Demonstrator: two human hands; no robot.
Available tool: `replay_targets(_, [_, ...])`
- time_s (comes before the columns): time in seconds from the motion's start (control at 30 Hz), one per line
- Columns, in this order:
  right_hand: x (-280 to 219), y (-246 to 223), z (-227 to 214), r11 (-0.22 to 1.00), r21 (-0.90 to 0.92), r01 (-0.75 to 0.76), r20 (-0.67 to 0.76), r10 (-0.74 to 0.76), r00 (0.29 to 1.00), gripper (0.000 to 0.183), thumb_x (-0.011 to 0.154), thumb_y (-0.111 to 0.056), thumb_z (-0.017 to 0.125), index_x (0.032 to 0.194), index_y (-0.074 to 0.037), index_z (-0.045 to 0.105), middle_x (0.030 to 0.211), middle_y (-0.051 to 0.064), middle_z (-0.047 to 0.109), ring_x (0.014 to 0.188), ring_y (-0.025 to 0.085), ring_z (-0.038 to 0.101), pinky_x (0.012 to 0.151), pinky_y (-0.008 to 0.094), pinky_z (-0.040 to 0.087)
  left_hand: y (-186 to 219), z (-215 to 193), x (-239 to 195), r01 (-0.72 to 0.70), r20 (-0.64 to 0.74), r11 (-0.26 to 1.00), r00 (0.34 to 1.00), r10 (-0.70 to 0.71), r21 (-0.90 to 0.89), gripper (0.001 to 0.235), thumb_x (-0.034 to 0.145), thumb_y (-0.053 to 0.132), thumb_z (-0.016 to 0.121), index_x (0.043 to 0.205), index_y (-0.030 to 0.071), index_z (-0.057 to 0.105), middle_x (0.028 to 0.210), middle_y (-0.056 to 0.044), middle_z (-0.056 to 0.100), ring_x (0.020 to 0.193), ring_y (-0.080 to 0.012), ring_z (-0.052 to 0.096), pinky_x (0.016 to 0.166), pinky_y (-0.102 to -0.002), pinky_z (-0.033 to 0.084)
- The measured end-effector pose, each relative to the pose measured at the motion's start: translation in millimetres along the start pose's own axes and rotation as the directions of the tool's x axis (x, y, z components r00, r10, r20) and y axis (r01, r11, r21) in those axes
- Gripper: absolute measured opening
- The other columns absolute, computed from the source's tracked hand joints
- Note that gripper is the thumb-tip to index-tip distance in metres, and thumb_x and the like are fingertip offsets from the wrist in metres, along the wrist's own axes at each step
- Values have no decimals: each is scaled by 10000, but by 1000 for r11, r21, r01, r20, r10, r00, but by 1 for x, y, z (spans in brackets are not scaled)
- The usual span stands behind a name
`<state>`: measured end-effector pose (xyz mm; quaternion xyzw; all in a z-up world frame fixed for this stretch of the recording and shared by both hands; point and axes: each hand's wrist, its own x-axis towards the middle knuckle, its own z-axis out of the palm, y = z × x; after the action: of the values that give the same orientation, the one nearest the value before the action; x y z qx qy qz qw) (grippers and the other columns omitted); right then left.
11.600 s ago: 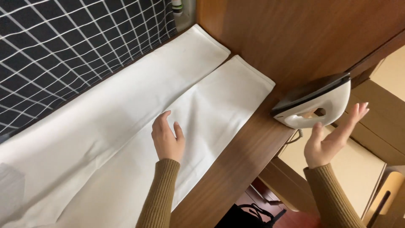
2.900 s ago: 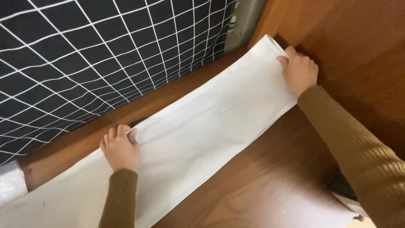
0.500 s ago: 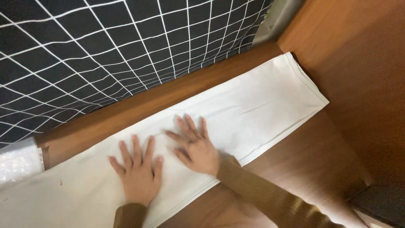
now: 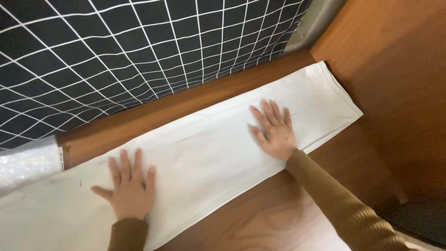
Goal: The person irons a white pair of jeans, folds them neatly, places them into a clear plastic bag, and then puts the bagged jeans into a cardboard box. The person closes the box and stacks it with other boxes.
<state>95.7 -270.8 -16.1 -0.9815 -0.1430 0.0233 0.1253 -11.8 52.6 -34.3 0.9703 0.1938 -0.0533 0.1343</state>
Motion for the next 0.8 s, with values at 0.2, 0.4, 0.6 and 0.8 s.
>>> replay_targets(0.2, [-1,13,10,1000,-20,-2,-45,1,999,557,870,-503,166,1377,-277,209,1458,54,134,1344,243,61,1044,480,9,-78,-7,-4,203,-113,976,971,-211,-76,616,781,644,171,1359,436,130,1472,29,67,1359,-252,-26,847,-707,-162])
replay_targets(0.4, [0,-1,1,988,-20,-153,123,154,980,548,858,-473,123,1383,-317,125,1475,1,27,1354,224,-28,1043,507,-35,-118,-50,-19,355,68,934,931,-358,46,674,731,647,171,1355,415,65,1481,77,-31,1366,-187,-48,940,-678,-47])
replay_targets(0.6, [19,-31,50,987,20,-158,171,152,974,605,904,-349,196,1386,-37,8,1449,177,-36,1325,381,-24,1031,545,92,-193,-50,-41,235,0,972,972,-235,-19,629,778,440,330,1363,233,232,1433,-67,200,1310,-295,170,948,-638,142])
replay_targets(0.8, [-33,-228,92,588,328,739,-279,-687,671,408,908,-163,406,1281,-2,372,1352,153,362,1301,351,255,1101,454,164,-208,-34,-52,173,-27,985,985,-172,30,606,814,515,195,1383,311,143,1465,-59,98,1342,-311,58,999,-592,12])
